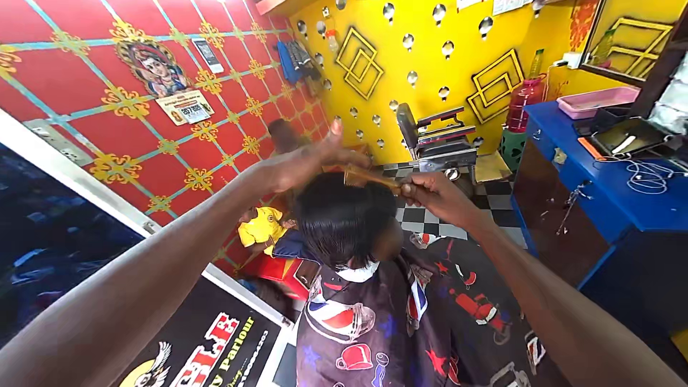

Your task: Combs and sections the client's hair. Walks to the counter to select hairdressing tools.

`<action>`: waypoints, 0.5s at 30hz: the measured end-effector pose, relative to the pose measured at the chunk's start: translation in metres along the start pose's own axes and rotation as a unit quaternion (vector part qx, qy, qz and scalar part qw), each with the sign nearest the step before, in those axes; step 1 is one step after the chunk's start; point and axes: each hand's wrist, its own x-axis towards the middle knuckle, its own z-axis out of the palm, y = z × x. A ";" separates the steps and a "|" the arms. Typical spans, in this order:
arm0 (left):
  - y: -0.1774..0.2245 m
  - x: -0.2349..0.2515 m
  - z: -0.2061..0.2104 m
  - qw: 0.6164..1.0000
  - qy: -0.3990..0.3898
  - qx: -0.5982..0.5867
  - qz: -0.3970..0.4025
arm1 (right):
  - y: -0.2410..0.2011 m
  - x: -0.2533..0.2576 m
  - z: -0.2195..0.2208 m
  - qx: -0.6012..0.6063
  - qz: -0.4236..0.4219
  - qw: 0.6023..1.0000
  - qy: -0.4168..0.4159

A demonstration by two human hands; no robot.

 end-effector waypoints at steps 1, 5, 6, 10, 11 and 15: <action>0.009 -0.010 0.008 0.998 -0.018 0.058 0.027 | -0.003 -0.012 0.004 -0.020 -0.021 1.000 0.011; 0.020 -0.041 0.046 0.910 -0.011 0.312 0.272 | -0.019 -0.063 0.036 -0.222 -0.101 0.965 0.092; 0.021 -0.047 0.054 0.885 -0.007 0.355 0.300 | -0.020 -0.071 0.044 -0.259 -0.119 0.952 0.112; 0.013 -0.063 0.068 0.848 -0.007 0.410 0.336 | -0.013 -0.087 0.060 -0.330 -0.172 0.919 0.133; 0.010 -0.065 0.069 0.846 -0.007 0.411 0.341 | -0.011 -0.088 0.062 -0.331 -0.169 0.919 0.128; 0.004 -0.070 0.074 0.833 -0.002 0.426 0.352 | 0.000 -0.088 0.067 -0.215 -0.094 0.971 0.049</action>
